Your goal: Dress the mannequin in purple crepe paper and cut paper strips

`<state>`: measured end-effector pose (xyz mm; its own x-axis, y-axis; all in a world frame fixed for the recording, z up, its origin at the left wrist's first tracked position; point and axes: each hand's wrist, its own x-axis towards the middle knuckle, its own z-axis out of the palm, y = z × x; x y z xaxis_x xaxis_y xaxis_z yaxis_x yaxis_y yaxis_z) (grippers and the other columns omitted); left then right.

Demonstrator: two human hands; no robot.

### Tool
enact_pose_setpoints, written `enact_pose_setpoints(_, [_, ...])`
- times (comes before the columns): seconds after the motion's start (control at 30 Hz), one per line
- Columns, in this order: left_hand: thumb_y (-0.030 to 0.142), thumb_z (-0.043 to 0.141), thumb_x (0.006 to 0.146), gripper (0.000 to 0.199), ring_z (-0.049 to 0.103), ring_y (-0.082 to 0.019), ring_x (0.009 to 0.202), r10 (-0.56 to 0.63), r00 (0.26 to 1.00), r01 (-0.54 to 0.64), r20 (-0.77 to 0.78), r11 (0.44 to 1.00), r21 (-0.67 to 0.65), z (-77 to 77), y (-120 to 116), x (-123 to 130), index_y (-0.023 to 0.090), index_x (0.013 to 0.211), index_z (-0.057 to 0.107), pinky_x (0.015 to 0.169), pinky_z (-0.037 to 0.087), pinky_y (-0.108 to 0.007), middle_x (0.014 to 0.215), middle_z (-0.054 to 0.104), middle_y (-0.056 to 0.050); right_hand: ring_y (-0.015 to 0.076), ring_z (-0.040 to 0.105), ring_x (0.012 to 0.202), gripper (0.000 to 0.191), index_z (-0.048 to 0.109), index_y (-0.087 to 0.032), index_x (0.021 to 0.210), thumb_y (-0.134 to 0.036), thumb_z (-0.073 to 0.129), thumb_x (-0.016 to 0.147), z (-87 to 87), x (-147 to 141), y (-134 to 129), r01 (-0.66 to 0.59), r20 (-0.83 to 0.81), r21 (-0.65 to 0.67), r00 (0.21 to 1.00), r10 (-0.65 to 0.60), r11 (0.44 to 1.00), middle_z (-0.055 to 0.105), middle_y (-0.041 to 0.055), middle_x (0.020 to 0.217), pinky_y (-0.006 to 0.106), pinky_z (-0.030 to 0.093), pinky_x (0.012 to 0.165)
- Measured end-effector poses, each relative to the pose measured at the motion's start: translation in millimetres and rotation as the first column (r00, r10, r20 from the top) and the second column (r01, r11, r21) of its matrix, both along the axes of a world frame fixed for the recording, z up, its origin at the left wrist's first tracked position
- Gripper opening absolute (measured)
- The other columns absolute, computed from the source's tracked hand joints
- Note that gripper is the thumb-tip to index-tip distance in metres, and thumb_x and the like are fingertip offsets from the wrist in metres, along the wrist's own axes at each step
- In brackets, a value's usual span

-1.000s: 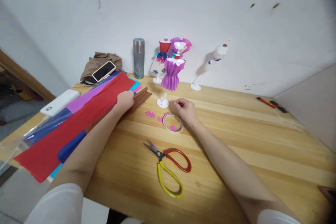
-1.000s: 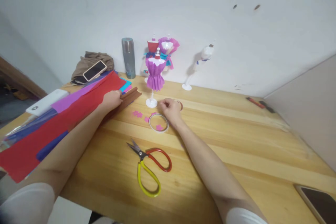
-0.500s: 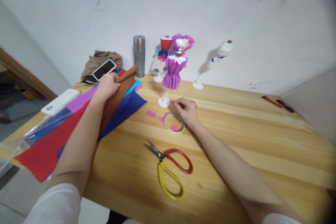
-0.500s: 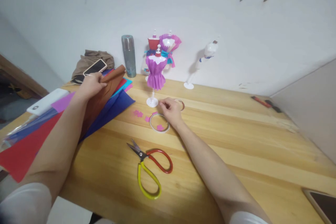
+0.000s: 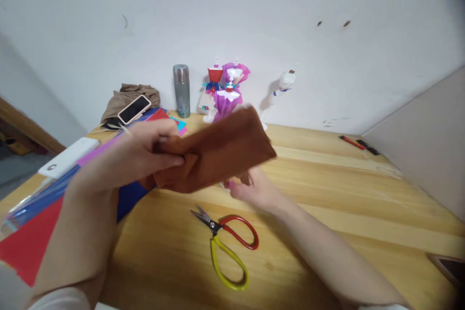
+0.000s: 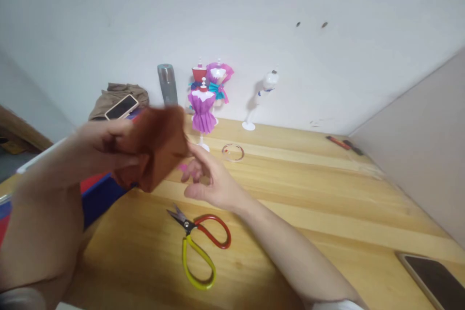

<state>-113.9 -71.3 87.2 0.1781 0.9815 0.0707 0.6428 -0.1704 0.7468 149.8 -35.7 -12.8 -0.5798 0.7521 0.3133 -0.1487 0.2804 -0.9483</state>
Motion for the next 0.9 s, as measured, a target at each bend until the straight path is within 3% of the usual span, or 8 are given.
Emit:
enact_pose_setpoints(0.07, [0.042,0.064,0.079,0.020,0.058,-0.018,0.058,-0.055,0.991,0.052,-0.118,0.998,-0.032,-10.5,-3,21,0.025,0.077,0.053,0.051,0.040,-0.028,0.066,0.061,0.002,0.0193,0.071,0.081,0.057,0.074,-0.031,0.132,-0.044,0.091,0.079,9.4,-1,-12,0.007,-0.010,-0.062,1.000,-0.008,0.998,0.080,0.0046,0.107,0.032,0.060,0.071])
enact_pose_setpoints(0.13, [0.033,0.061,0.082,0.013,0.062,-0.019,0.068,-0.041,0.980,0.056,-0.194,0.996,0.075,-20.6,-1,41,0.025,0.077,0.052,0.058,0.043,-0.030,0.072,0.065,0.000,0.0190,0.072,0.076,0.050,0.076,-0.030,0.128,-0.043,0.088,0.082,12.9,-1,-14,0.065,-0.011,-0.122,0.998,-0.067,0.990,0.080,0.0044,0.104,0.033,0.062,0.067])
enact_pose_setpoints(0.23, [0.026,0.063,0.084,0.007,0.068,-0.021,0.077,-0.062,0.967,0.086,-0.248,0.993,0.085,-29.5,2,59,0.025,0.081,0.057,0.068,0.049,-0.031,0.077,0.069,0.000,0.0170,0.065,0.056,0.032,0.082,-0.024,0.106,-0.044,0.088,0.080,13.1,3,-4,0.174,0.012,-0.180,0.984,-0.175,0.968,0.076,0.0017,0.074,0.031,0.056,0.053])
enact_pose_setpoints(0.3, [0.027,0.070,0.083,0.013,0.071,-0.022,0.084,-0.129,0.972,0.141,-0.195,0.989,0.047,-32.6,2,65,0.025,0.095,0.065,0.073,0.053,-0.031,0.085,0.074,0.000,0.0149,0.057,0.045,0.027,0.083,-0.022,0.092,-0.044,0.089,0.077,15.4,9,5,0.230,0.001,-0.175,0.972,-0.234,0.957,0.068,-0.0007,0.057,0.029,0.048,0.044])
enact_pose_setpoints(0.43, [0.030,0.076,0.081,0.049,0.075,-0.025,0.099,-0.237,0.972,0.237,-0.005,0.972,0.001,-43.3,0,80,0.027,0.129,0.067,0.081,0.058,-0.033,0.107,0.080,-0.001,0.0105,0.047,0.039,0.016,0.085,-0.024,0.082,-0.035,0.092,0.071,30.5,24,12,0.340,-0.129,-0.101,0.927,-0.352,0.935,0.069,-0.0012,0.056,0.025,0.037,0.039])
enact_pose_setpoints(0.57, [0.028,0.072,0.087,0.022,0.075,-0.025,0.095,-0.221,0.975,0.222,0.027,0.974,-0.038,-55.5,0,98,0.025,0.108,0.071,0.082,0.059,-0.035,0.100,0.080,-0.002,0.0112,0.043,0.040,0.011,0.087,-0.032,0.081,-0.031,0.093,0.072,46.9,38,6,0.521,-0.289,0.006,0.818,-0.498,0.853,0.071,-0.0006,0.060,0.027,0.031,0.037])
enact_pose_setpoints(0.7, [0.024,0.067,0.092,0.008,0.075,-0.024,0.091,-0.301,0.953,0.301,0.037,0.954,-0.007,-47.9,-2,93,0.022,0.099,0.072,0.085,0.060,-0.036,0.094,0.079,-0.004,0.0137,0.047,0.044,0.009,0.088,-0.032,0.083,-0.029,0.093,0.076,50.6,44,4,0.599,-0.394,0.086,0.754,-0.525,0.796,0.074,0.0030,0.067,0.029,0.026,0.035])
enact_pose_setpoints(0.9, [0.025,0.066,0.093,0.031,0.075,-0.023,0.095,-0.186,0.982,0.188,-0.037,0.980,0.069,-22.8,1,56,0.024,0.122,0.077,0.092,0.058,-0.034,0.097,0.081,0.000,0.0185,0.058,0.051,0.014,0.084,-0.035,0.091,-0.036,0.094,0.081,33.8,44,9,0.543,-0.345,0.107,0.806,-0.481,0.833,0.074,0.0009,0.076,0.032,0.040,0.035])
